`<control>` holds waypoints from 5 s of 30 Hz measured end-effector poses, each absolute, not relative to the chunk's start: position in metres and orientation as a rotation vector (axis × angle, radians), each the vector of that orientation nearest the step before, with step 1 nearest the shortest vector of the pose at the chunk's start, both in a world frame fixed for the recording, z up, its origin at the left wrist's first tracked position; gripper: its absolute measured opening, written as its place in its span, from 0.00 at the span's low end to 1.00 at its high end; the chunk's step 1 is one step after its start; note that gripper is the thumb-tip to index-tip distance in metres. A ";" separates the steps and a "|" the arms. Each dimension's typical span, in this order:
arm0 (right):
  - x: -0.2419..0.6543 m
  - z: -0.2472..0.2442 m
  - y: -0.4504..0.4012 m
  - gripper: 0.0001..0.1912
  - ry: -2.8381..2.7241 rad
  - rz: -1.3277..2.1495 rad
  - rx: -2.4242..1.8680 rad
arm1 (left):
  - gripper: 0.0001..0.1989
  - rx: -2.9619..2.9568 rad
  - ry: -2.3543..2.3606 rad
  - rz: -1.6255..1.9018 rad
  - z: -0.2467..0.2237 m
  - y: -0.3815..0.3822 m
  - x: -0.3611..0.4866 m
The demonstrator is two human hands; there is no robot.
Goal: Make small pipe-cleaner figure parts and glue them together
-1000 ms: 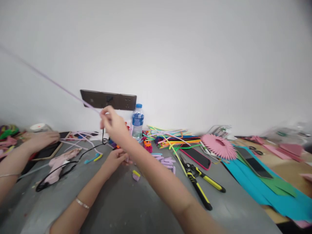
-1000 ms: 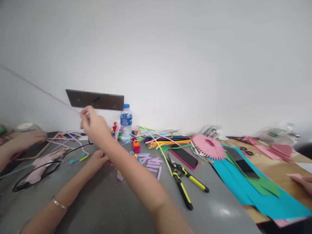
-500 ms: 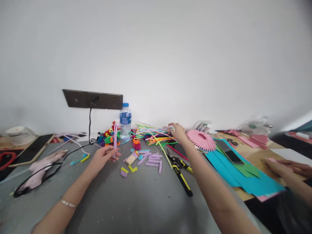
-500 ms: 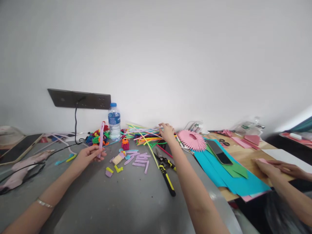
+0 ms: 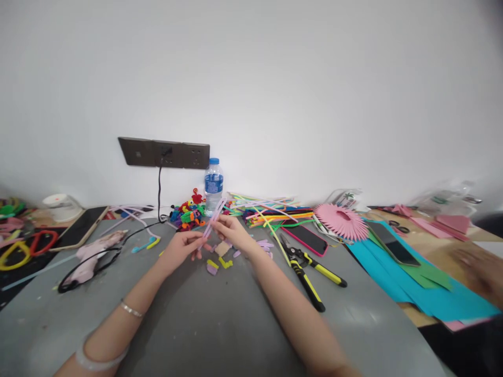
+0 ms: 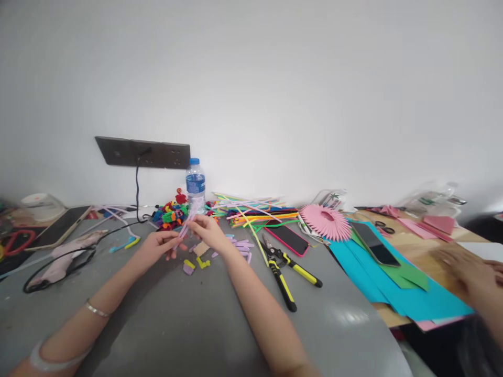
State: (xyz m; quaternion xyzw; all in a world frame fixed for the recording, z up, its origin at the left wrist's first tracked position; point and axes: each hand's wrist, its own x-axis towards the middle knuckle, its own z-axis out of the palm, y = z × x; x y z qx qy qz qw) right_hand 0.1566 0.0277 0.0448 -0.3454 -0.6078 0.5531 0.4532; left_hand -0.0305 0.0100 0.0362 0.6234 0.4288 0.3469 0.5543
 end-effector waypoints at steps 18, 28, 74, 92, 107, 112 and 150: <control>0.162 0.014 0.034 0.16 -1.088 1.324 -0.816 | 0.28 1.356 1.043 0.939 0.040 0.006 -0.030; 0.162 0.011 0.034 0.17 -1.085 1.344 -0.802 | 0.22 1.385 1.132 1.072 0.031 0.009 -0.032; 0.176 0.019 0.037 0.16 -0.887 1.435 -0.670 | 0.20 1.536 1.177 1.123 0.031 0.015 -0.037; 0.167 0.011 0.030 0.16 -1.194 1.443 -0.676 | 0.16 1.747 1.226 1.034 0.029 0.015 -0.036; 0.176 0.020 0.034 0.13 -1.013 1.330 -0.662 | 0.17 1.729 1.150 0.727 0.036 0.011 -0.033; 0.197 0.030 0.041 0.14 -0.818 1.218 -0.586 | 0.19 1.688 1.187 0.761 0.033 0.014 -0.036; 0.200 0.024 0.017 0.17 -1.295 1.268 -0.861 | 0.15 1.668 0.989 0.740 0.020 0.010 -0.025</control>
